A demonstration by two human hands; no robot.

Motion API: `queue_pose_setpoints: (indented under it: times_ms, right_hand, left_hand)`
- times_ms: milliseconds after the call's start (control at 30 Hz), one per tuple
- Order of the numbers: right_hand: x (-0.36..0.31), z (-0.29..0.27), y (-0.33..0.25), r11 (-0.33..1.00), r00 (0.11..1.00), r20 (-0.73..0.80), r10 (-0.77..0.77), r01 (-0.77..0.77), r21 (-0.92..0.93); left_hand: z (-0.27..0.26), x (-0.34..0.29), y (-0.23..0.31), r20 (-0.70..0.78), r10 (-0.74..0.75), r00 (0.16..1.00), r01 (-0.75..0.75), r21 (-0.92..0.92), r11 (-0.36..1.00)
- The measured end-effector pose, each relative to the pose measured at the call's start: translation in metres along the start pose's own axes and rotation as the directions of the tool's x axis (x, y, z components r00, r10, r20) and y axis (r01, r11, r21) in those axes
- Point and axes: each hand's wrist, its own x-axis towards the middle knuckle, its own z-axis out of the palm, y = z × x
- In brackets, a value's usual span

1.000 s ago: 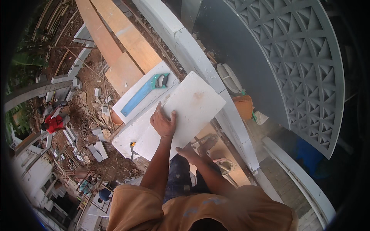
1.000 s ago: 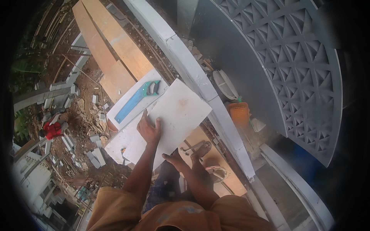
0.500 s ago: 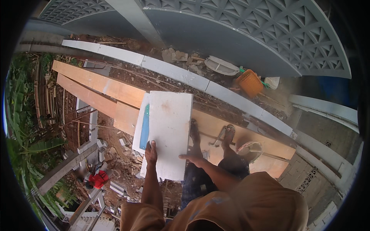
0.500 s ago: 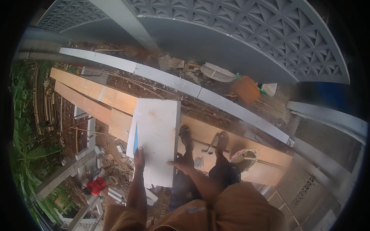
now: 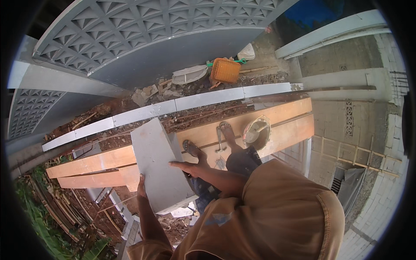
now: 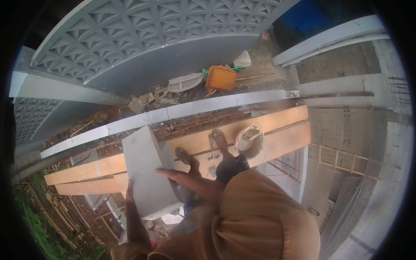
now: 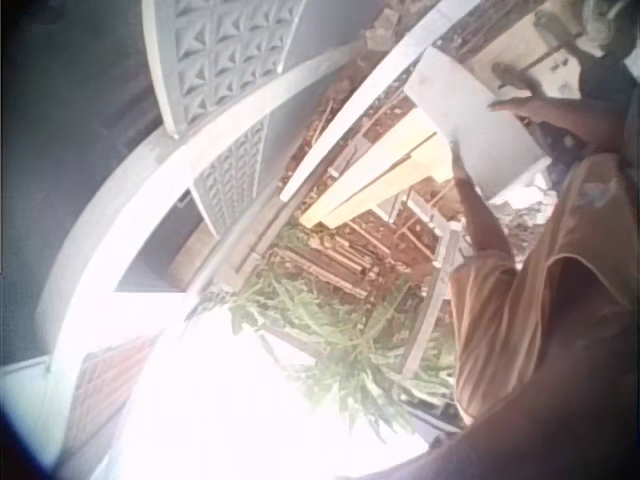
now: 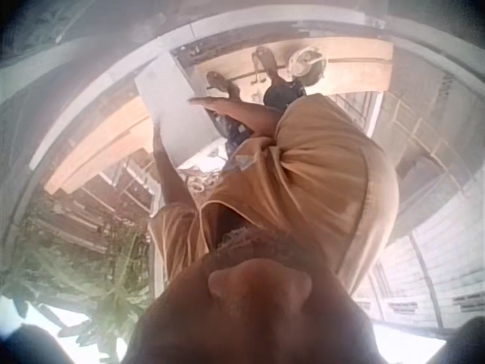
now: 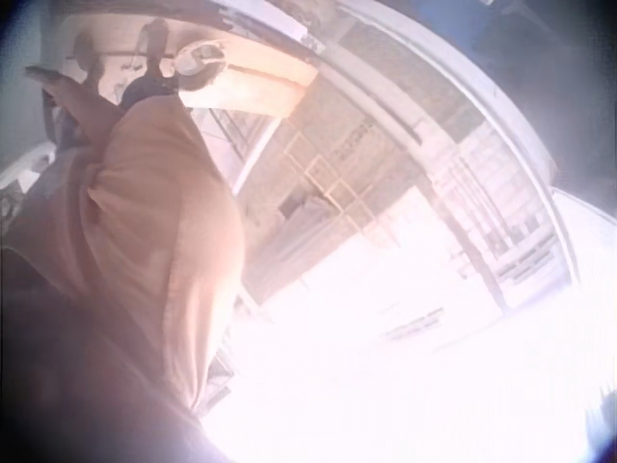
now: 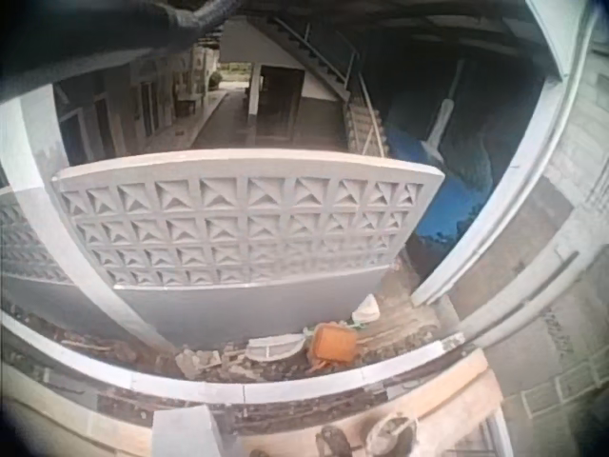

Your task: The person measures and cuts white rectangular tiles on a wooden plank at a construction site. They use a tape measure to mark dimensions, a hand saw to cut the tile, and a hammer to tap the cut piece into place.

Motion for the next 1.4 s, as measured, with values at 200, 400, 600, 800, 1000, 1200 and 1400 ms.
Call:
queue_pose_setpoints:
  times_ms: [200,400,600,800,1000,1200,1400]
  right_hand:
    - [-0.031,-0.04,-0.01,0.943,0.97,0.018,-0.243,0.232,0.237]
    - [-0.145,-0.136,0.034,0.888,0.911,0.125,-0.393,0.341,0.308]
    - [-0.224,-0.258,0.089,0.791,0.915,-0.098,-0.39,0.388,0.473]
    - [-0.277,-0.357,0.16,0.406,0.827,-0.28,-0.487,0.499,0.766]
    - [-0.326,-0.44,0.223,0.253,0.814,-0.416,-0.405,0.537,0.805]
    - [-0.382,-0.447,0.275,0.017,0.653,-0.559,-0.511,0.658,0.753]
    - [-0.392,-0.428,0.326,-0.177,0.593,-0.691,-0.414,0.692,0.7]
  left_hand:
    - [0.073,0.021,0.043,0.097,-0.053,0.994,0.027,0.253,0.967]
    - [0.194,0.046,0.01,0.127,-0.208,0.97,0.124,0.476,0.871]
    - [0.371,0.071,-0.053,0.251,-0.231,0.94,-0.074,0.812,0.578]
    - [0.534,0.129,-0.124,0.048,-0.456,0.889,0.118,0.937,0.329]
    - [0.71,0.061,-0.22,0.03,-0.582,0.813,0.124,0.967,0.223]
    - [0.763,0.077,-0.286,0.021,-0.658,0.753,0.047,0.995,0.085]
    - [0.808,0.032,-0.342,-0.093,-0.678,0.729,0.07,0.996,-0.062]
